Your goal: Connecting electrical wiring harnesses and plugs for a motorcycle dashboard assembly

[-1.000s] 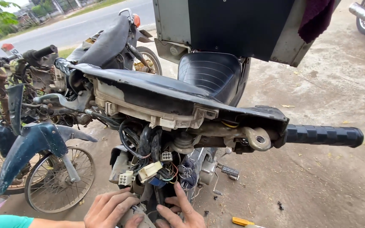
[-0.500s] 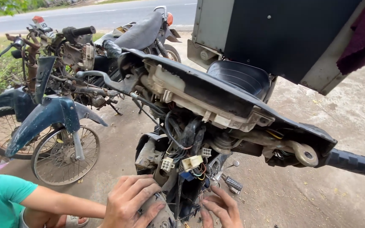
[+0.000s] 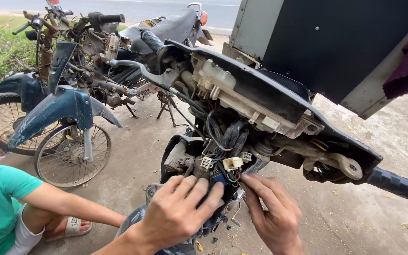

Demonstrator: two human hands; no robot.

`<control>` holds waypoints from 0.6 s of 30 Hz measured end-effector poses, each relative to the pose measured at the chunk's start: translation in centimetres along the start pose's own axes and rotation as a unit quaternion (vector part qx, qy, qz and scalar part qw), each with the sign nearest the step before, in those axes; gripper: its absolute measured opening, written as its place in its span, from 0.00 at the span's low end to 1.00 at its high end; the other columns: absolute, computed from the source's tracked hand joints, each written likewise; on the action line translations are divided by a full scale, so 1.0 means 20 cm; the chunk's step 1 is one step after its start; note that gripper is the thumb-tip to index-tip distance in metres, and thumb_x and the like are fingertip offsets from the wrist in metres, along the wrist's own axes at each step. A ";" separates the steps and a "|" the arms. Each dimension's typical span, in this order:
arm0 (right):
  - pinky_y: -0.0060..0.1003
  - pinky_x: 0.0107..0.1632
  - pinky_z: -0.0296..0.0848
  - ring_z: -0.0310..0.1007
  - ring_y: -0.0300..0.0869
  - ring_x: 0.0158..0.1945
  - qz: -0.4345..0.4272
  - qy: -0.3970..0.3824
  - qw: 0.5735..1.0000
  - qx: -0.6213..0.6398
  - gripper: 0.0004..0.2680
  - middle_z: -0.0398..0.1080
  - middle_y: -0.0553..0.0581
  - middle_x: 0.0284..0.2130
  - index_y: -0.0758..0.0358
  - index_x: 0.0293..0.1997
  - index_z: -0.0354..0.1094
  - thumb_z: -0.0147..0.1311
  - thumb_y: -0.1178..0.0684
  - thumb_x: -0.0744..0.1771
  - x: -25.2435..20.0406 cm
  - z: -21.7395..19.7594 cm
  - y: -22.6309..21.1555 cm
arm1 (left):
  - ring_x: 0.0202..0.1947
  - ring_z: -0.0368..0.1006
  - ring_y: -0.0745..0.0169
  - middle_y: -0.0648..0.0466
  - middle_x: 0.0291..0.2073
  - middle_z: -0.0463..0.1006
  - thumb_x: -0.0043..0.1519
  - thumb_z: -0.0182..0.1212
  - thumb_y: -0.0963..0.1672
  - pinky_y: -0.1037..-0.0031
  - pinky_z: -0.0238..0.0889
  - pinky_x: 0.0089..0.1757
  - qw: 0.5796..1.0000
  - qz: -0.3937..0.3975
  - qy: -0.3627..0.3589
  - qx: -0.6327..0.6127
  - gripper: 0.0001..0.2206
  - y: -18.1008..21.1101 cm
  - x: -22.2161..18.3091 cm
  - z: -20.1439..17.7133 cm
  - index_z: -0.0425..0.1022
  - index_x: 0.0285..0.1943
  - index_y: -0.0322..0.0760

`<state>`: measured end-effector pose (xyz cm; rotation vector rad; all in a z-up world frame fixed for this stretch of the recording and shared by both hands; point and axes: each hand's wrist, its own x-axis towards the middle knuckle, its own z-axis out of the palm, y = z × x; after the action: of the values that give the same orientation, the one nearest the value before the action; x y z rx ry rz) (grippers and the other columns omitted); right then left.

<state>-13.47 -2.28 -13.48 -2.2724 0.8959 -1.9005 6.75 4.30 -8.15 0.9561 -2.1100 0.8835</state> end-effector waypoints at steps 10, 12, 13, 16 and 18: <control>0.31 0.41 0.80 0.78 0.42 0.39 -0.102 -0.026 0.991 -0.080 0.10 0.80 0.58 0.40 0.67 0.44 0.77 0.63 0.67 0.61 0.12 0.12 -0.10 | 0.27 0.65 0.66 0.55 0.31 0.77 0.60 0.64 0.39 0.75 0.62 0.29 0.993 -0.063 0.048 -0.081 0.09 -0.19 0.05 0.04 0.83 0.48 0.37; 0.31 0.39 0.78 0.77 0.41 0.37 -0.099 -0.026 0.991 -0.088 0.09 0.80 0.58 0.41 0.67 0.44 0.77 0.63 0.67 0.62 0.13 0.13 -0.15 | 0.38 0.68 0.61 0.56 0.39 0.79 0.60 0.65 0.41 0.69 0.65 0.40 0.994 -0.066 0.041 -0.082 0.09 -0.24 0.06 0.03 0.83 0.48 0.41; 0.31 0.37 0.76 0.76 0.40 0.35 -0.093 -0.022 0.991 -0.097 0.08 0.80 0.58 0.41 0.68 0.44 0.77 0.63 0.67 0.62 0.13 0.13 -0.18 | 0.50 0.71 0.57 0.57 0.47 0.81 0.59 0.67 0.42 0.63 0.67 0.51 0.994 -0.064 0.030 -0.084 0.10 -0.26 0.06 0.03 0.82 0.49 0.44; 0.32 0.36 0.75 0.75 0.41 0.34 -0.116 -0.018 0.984 -0.137 0.10 0.79 0.62 0.43 0.73 0.47 0.76 0.63 0.68 0.63 0.16 0.14 -0.23 | 0.46 0.72 0.61 0.59 0.42 0.81 0.60 0.67 0.43 0.66 0.68 0.50 0.992 -0.045 0.026 -0.113 0.08 -0.34 0.07 0.08 0.80 0.47 0.47; 0.30 0.32 0.73 0.75 0.40 0.33 -0.123 -0.026 0.977 -0.169 0.09 0.80 0.61 0.42 0.70 0.46 0.77 0.65 0.65 0.63 0.15 0.14 -0.22 | 0.41 0.73 0.64 0.58 0.39 0.82 0.60 0.67 0.41 0.70 0.69 0.46 0.981 -0.041 0.028 -0.190 0.06 -0.41 0.09 0.08 0.80 0.44 0.44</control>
<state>-8.93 -0.92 -9.90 -2.7314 1.0460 -1.8898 12.04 -1.74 -5.16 0.7997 -2.0738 0.4366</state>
